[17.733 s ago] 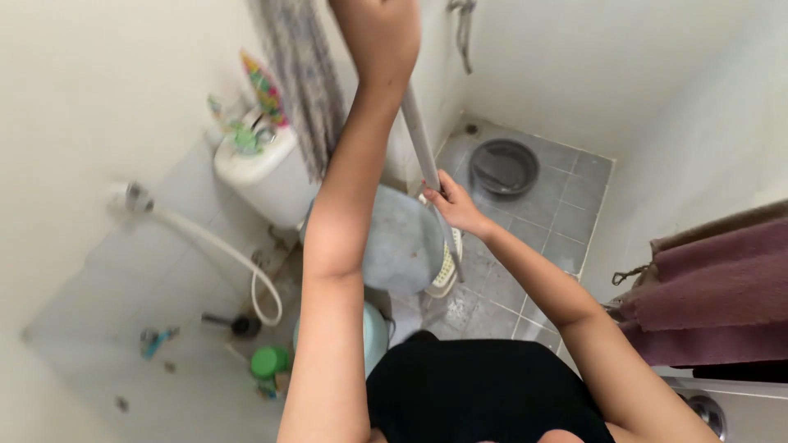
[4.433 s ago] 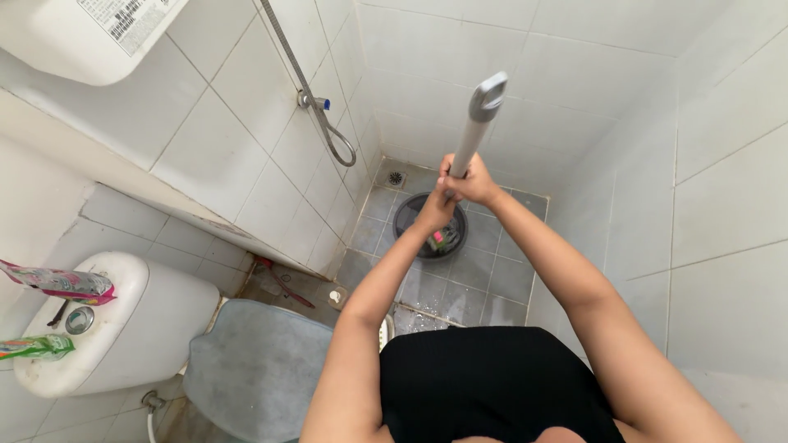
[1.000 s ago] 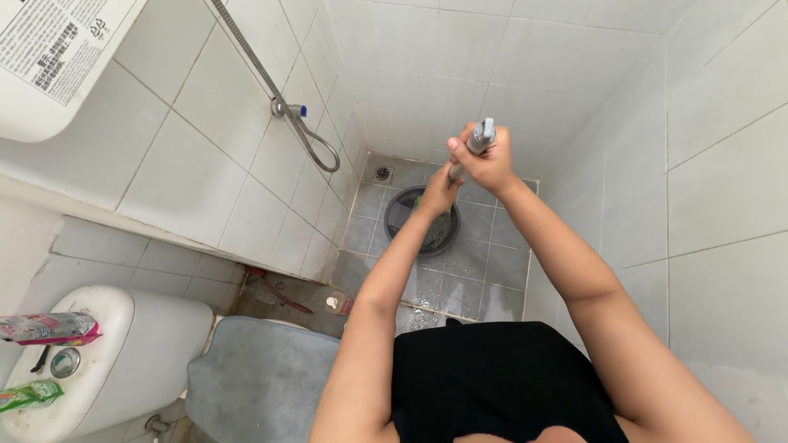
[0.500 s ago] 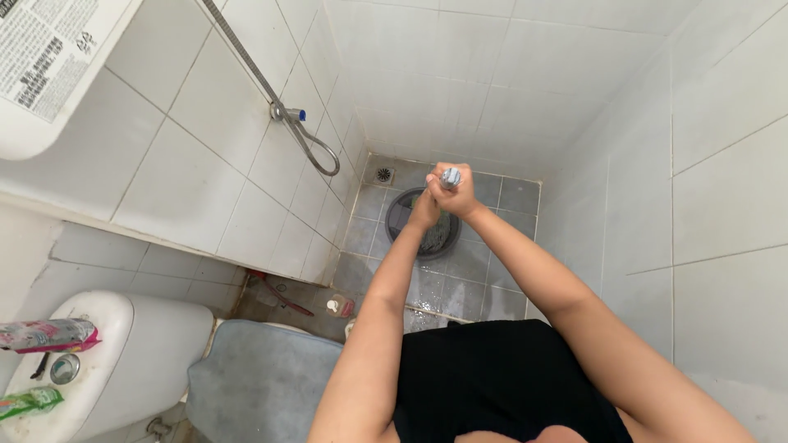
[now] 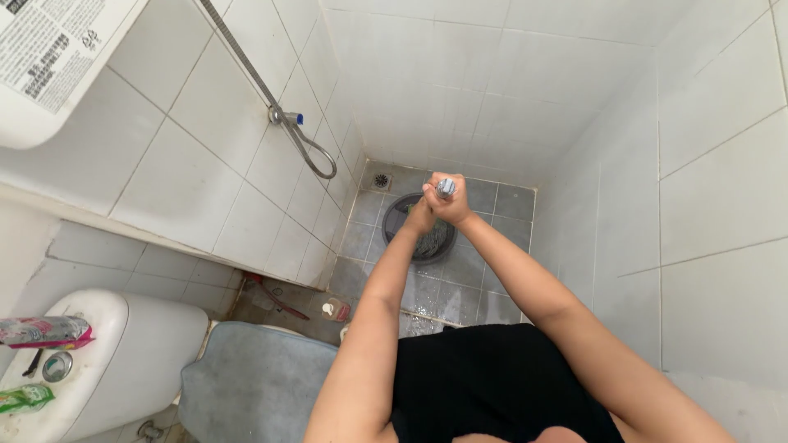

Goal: The person is mopping the tiled floor in a bathroom and then a kitchen area.

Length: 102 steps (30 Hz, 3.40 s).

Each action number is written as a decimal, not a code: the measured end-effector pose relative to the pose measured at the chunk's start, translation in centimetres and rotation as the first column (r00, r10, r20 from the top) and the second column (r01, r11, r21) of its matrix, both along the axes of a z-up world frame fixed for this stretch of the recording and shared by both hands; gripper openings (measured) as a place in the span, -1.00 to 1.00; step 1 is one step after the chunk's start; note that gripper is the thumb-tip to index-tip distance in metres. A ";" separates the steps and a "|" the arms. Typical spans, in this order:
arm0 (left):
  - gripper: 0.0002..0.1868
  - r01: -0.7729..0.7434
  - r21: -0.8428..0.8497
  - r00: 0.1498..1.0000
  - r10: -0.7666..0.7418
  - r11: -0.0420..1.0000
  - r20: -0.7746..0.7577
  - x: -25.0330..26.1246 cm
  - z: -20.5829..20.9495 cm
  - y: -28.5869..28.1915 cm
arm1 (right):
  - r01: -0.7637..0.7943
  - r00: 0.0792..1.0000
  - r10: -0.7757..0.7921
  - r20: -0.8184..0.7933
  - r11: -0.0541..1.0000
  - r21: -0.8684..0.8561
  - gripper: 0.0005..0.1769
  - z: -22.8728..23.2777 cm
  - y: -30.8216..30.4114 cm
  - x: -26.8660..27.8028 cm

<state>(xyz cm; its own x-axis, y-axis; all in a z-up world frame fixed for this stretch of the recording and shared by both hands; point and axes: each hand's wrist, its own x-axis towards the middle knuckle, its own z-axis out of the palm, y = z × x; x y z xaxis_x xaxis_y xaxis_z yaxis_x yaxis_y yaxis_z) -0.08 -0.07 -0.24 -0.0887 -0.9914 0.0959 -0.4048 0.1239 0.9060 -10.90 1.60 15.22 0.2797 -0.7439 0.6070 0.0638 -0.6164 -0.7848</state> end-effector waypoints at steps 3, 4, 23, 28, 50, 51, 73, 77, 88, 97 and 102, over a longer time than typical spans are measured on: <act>-0.58 0.087 -0.062 0.996 -0.087 0.994 0.006 -0.1 -1.0 0.0 | 0.056 0.997 -0.058 -0.056 0.998 -0.036 -0.70 -0.6 0.4 -0.7; -0.59 0.111 -0.067 0.994 -0.110 0.992 0.015 -0.2 -1.4 0.1 | 0.064 0.995 -0.066 -0.078 0.998 -0.025 -0.67 -0.9 0.6 -1.0; -0.50 0.004 -0.174 1.000 -0.007 0.985 -0.022 -2.7 1.5 1.5 | 0.004 0.967 -0.003 0.254 1.000 -0.006 -0.66 17.6 2.4 -4.7; -0.47 -0.004 -0.154 1.000 0.004 0.988 0.001 -3.2 -0.3 1.7 | -0.091 0.936 0.069 0.346 0.995 0.046 -0.75 25.3 3.7 -6.3; -0.60 -0.048 -0.308 0.993 0.080 0.950 0.092 -3.6 9.7 -0.4 | -0.051 0.948 0.112 0.298 0.977 -0.206 -0.63 34.5 9.1 -11.9; -0.60 -0.050 -0.307 0.992 0.082 0.950 0.091 -3.6 9.9 -0.4 | -0.053 0.948 0.114 0.297 0.977 -0.206 -0.63 34.4 9.3 -11.8; -0.56 0.123 0.084 0.982 -0.133 0.989 0.135 -1.1 -0.7 2.7 | -0.110 0.958 0.065 0.279 0.983 0.149 -0.75 11.6 4.9 -3.6; -0.52 0.114 0.112 0.980 -0.131 0.987 0.153 0.4 -1.4 3.8 | -0.058 0.979 0.034 0.199 0.991 0.118 -0.75 7.4 5.6 -1.8; -0.58 0.086 0.220 0.996 -0.078 0.972 -0.048 1.4 -2.9 3.5 | -0.139 0.979 0.118 0.169 0.983 0.117 -0.74 3.3 3.7 1.4; -0.51 0.222 0.134 0.964 -0.197 0.966 -0.177 1.5 0.1 5.1 | -0.127 0.980 0.111 0.163 0.988 0.089 -0.77 0.6 3.9 1.5; -0.54 0.206 0.149 0.969 -0.180 0.967 -0.170 1.2 -3.1 3.7 | -0.109 0.981 0.096 0.170 0.992 0.067 -0.78 0.6 3.4 0.8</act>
